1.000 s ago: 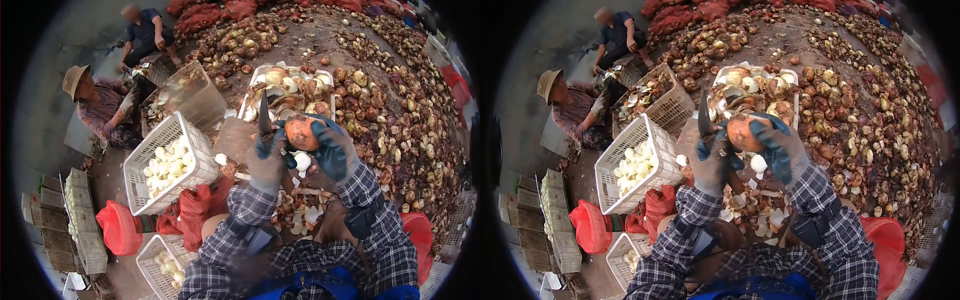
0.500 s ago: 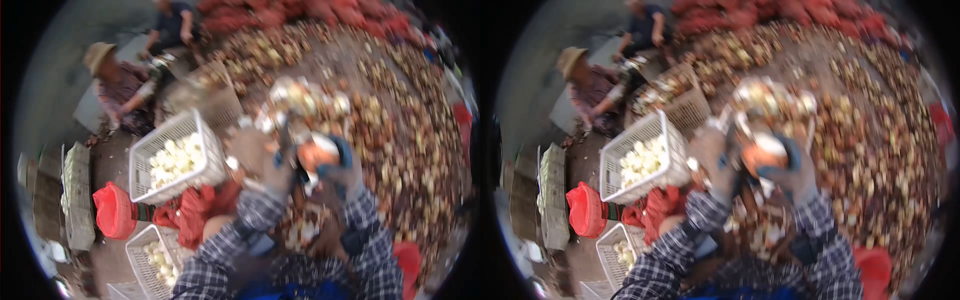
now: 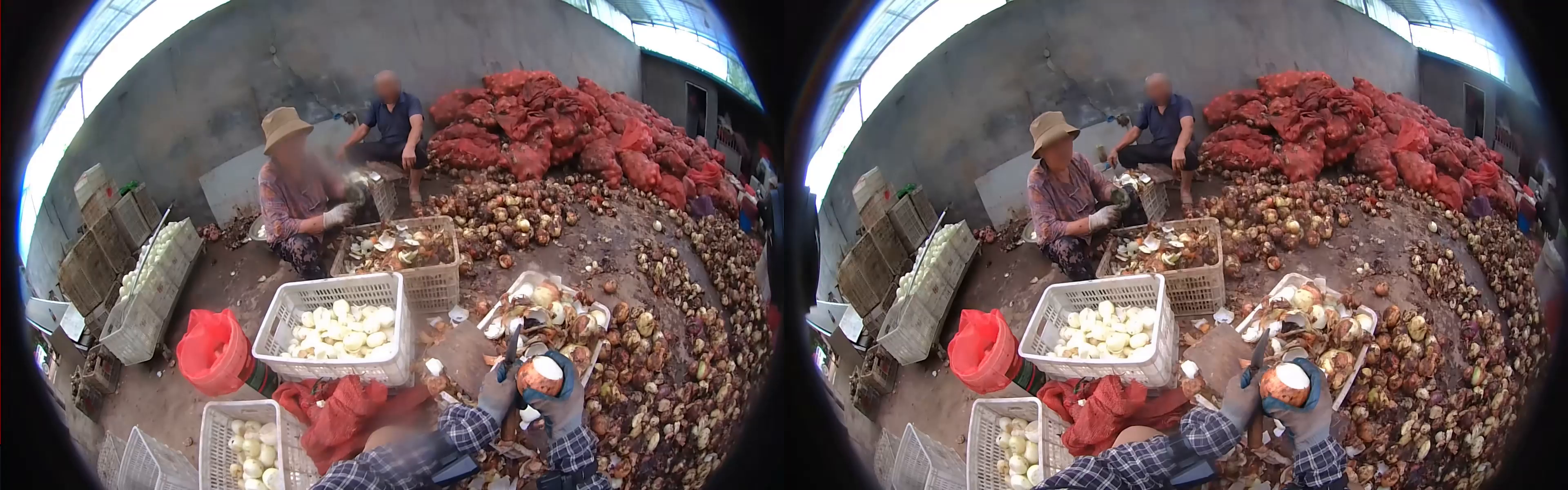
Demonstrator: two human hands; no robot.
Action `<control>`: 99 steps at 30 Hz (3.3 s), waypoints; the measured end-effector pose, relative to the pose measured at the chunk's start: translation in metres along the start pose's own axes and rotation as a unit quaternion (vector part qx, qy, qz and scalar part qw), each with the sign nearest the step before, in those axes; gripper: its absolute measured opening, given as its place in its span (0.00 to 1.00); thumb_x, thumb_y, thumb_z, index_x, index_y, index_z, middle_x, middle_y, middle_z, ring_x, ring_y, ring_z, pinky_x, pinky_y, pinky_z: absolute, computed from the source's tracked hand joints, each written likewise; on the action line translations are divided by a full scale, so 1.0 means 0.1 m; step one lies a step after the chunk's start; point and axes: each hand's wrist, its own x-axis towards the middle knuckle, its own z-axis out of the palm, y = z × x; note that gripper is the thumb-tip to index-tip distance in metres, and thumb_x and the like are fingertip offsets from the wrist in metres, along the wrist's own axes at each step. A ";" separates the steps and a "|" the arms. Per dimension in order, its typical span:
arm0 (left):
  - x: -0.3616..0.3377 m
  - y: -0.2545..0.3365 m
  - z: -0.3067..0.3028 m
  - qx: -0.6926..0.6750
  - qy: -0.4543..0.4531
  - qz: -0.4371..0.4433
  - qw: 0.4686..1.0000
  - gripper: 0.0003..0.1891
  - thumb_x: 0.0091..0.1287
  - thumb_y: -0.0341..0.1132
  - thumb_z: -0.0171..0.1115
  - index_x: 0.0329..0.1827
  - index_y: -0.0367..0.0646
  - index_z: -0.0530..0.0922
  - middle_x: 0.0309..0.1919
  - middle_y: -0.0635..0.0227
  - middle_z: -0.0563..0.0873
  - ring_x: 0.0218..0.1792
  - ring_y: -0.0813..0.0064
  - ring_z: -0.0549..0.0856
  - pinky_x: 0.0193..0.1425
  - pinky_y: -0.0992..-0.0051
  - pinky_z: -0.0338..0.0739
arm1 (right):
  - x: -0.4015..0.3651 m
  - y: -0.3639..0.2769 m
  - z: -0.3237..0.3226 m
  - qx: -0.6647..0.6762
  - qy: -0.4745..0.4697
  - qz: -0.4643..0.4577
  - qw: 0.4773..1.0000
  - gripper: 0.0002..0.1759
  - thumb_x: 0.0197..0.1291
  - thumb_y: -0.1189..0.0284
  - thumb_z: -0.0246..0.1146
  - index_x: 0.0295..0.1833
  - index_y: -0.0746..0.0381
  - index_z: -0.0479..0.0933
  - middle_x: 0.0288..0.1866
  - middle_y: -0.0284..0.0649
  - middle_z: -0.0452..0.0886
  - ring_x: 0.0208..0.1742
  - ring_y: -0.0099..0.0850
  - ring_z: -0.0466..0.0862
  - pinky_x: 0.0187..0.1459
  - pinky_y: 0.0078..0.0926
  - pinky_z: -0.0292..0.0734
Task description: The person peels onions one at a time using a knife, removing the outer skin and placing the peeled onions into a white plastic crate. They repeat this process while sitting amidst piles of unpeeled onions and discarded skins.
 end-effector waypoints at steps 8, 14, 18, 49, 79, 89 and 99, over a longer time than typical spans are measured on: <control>-0.06 -0.07 0.05 -0.010 0.010 0.073 0.997 0.13 0.73 0.36 0.55 0.50 0.34 0.81 0.40 0.66 0.86 0.41 0.77 0.82 0.47 0.75 0.76 | 0.00 0.16 0.08 -0.015 0.025 -0.039 0.999 0.46 0.37 0.61 0.83 0.61 0.65 0.68 0.54 0.40 0.79 0.54 0.32 0.81 0.56 0.30 0.78; -0.03 -0.07 -0.02 0.049 -0.018 0.143 0.988 0.21 0.71 0.44 0.56 0.61 0.41 0.75 0.46 0.51 0.86 0.51 0.53 0.84 0.54 0.63 0.76 | -0.04 -0.08 0.09 0.018 0.032 -0.031 0.999 0.49 0.34 0.59 0.83 0.62 0.67 0.70 0.56 0.43 0.79 0.56 0.34 0.81 0.58 0.31 0.78; -0.34 0.49 0.00 0.101 0.018 0.217 0.971 0.16 0.71 0.36 0.54 0.59 0.39 0.75 0.35 0.55 0.85 0.39 0.64 0.84 0.42 0.68 0.77 | 0.01 -0.26 -0.16 0.062 0.026 0.065 0.996 0.43 0.36 0.66 0.81 0.61 0.65 0.72 0.56 0.42 0.80 0.56 0.32 0.81 0.58 0.30 0.78; -0.77 0.67 -0.36 0.180 -0.241 0.200 0.933 0.16 0.65 0.28 0.53 0.55 0.32 0.76 0.39 0.60 0.87 0.34 0.76 0.86 0.41 0.76 0.80 | 0.06 -0.32 -0.57 -0.060 0.020 -0.043 0.997 0.54 0.24 0.55 0.84 0.64 0.61 0.72 0.59 0.41 0.79 0.59 0.32 0.80 0.64 0.33 0.74; -0.89 0.56 -0.30 0.223 -0.218 0.251 0.916 0.15 0.67 0.29 0.55 0.55 0.34 0.75 0.38 0.60 0.87 0.35 0.73 0.88 0.39 0.75 0.81 | -0.05 -0.13 -0.44 0.284 0.023 0.014 0.958 0.37 0.56 0.72 0.70 0.69 0.69 0.63 0.66 0.47 0.72 0.65 0.40 0.74 0.68 0.39 0.71; -0.89 0.55 -0.25 0.234 -0.205 0.276 0.909 0.19 0.60 0.27 0.60 0.55 0.37 0.75 0.41 0.54 0.86 0.41 0.59 0.87 0.45 0.66 0.80 | -0.10 -0.03 -0.24 0.596 0.056 0.089 0.796 0.34 0.61 0.71 0.64 0.69 0.72 0.60 0.67 0.55 0.68 0.69 0.50 0.69 0.74 0.48 0.62; -0.93 0.39 -0.23 0.284 -0.179 0.267 0.904 0.20 0.57 0.31 0.64 0.54 0.42 0.76 0.37 0.52 0.84 0.38 0.51 0.85 0.43 0.60 0.79 | -0.07 -0.08 -0.22 0.701 0.101 0.106 0.698 0.33 0.58 0.71 0.68 0.64 0.71 0.63 0.63 0.55 0.69 0.66 0.53 0.71 0.71 0.57 0.67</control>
